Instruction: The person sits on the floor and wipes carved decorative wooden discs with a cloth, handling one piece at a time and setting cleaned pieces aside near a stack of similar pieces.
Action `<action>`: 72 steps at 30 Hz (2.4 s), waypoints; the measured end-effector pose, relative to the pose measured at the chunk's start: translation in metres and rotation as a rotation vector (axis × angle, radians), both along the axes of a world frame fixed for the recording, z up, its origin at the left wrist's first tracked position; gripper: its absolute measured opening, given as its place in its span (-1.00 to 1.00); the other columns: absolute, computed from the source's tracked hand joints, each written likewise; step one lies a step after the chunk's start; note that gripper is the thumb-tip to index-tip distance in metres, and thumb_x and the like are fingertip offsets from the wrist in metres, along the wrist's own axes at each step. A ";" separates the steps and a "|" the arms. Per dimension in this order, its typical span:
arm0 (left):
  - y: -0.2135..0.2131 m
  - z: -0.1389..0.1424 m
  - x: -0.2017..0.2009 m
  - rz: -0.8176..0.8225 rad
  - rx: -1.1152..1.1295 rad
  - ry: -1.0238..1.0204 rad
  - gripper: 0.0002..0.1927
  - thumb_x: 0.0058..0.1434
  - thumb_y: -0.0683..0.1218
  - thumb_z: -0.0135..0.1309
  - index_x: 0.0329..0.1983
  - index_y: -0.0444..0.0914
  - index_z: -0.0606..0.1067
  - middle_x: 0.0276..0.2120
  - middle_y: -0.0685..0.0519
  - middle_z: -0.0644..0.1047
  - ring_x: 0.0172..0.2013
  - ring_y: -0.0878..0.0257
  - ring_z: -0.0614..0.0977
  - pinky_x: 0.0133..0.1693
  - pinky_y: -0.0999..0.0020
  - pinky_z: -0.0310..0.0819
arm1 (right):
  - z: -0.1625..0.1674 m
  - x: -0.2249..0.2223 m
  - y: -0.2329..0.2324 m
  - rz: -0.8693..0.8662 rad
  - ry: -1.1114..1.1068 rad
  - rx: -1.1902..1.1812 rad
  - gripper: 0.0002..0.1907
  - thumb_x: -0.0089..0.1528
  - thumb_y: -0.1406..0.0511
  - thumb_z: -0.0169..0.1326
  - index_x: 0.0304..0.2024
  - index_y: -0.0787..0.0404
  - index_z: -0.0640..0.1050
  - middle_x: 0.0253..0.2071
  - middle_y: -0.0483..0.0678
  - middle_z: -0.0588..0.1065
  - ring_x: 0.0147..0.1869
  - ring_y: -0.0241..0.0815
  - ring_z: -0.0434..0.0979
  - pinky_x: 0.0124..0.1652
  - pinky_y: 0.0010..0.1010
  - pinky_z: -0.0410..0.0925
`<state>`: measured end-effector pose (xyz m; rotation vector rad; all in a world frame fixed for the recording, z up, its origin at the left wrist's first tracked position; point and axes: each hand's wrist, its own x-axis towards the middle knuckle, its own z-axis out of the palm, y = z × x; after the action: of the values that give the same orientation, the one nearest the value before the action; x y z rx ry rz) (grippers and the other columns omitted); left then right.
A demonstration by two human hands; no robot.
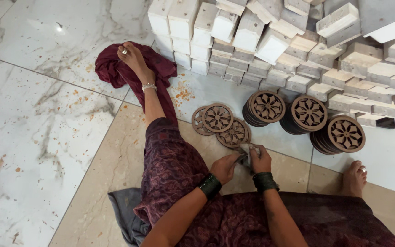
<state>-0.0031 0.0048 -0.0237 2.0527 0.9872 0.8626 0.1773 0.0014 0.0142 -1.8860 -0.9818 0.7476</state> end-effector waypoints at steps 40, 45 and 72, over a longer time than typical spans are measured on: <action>0.021 0.006 0.004 0.305 -0.456 -0.386 -0.38 0.48 0.24 -0.22 0.46 -0.17 0.24 0.10 -0.25 0.55 -0.02 -0.14 0.64 -0.02 0.01 0.55 | 0.012 -0.035 -0.006 0.643 -0.561 0.004 0.12 -0.07 0.01 0.42 0.48 -0.10 0.20 0.46 0.24 0.11 0.51 0.37 0.08 0.35 0.19 0.09; 0.015 0.002 0.009 0.306 -0.686 -0.073 -0.33 0.44 0.23 -0.23 0.50 -0.20 0.23 -0.02 -0.30 0.62 -0.10 -0.18 0.67 -0.01 -0.01 0.54 | 0.020 -0.012 0.013 0.591 -0.669 -0.088 0.07 -0.08 0.00 0.44 0.43 -0.11 0.28 0.42 0.22 0.13 0.51 0.31 0.07 0.37 0.17 0.04; 0.002 -0.018 0.008 -0.087 -0.249 0.655 -0.43 0.27 -0.08 0.14 0.32 -0.33 0.34 0.49 -0.29 0.05 0.48 -0.20 0.06 0.32 -0.17 0.11 | 0.051 0.005 0.049 0.668 -0.642 0.014 0.06 -0.19 0.04 0.52 0.34 -0.02 0.40 0.37 0.27 0.18 0.42 0.38 0.15 0.32 0.17 0.12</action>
<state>0.0046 0.0065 -0.0419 2.1693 1.2516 -0.0072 0.1821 0.0506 0.0649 -1.8146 -2.0740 0.4820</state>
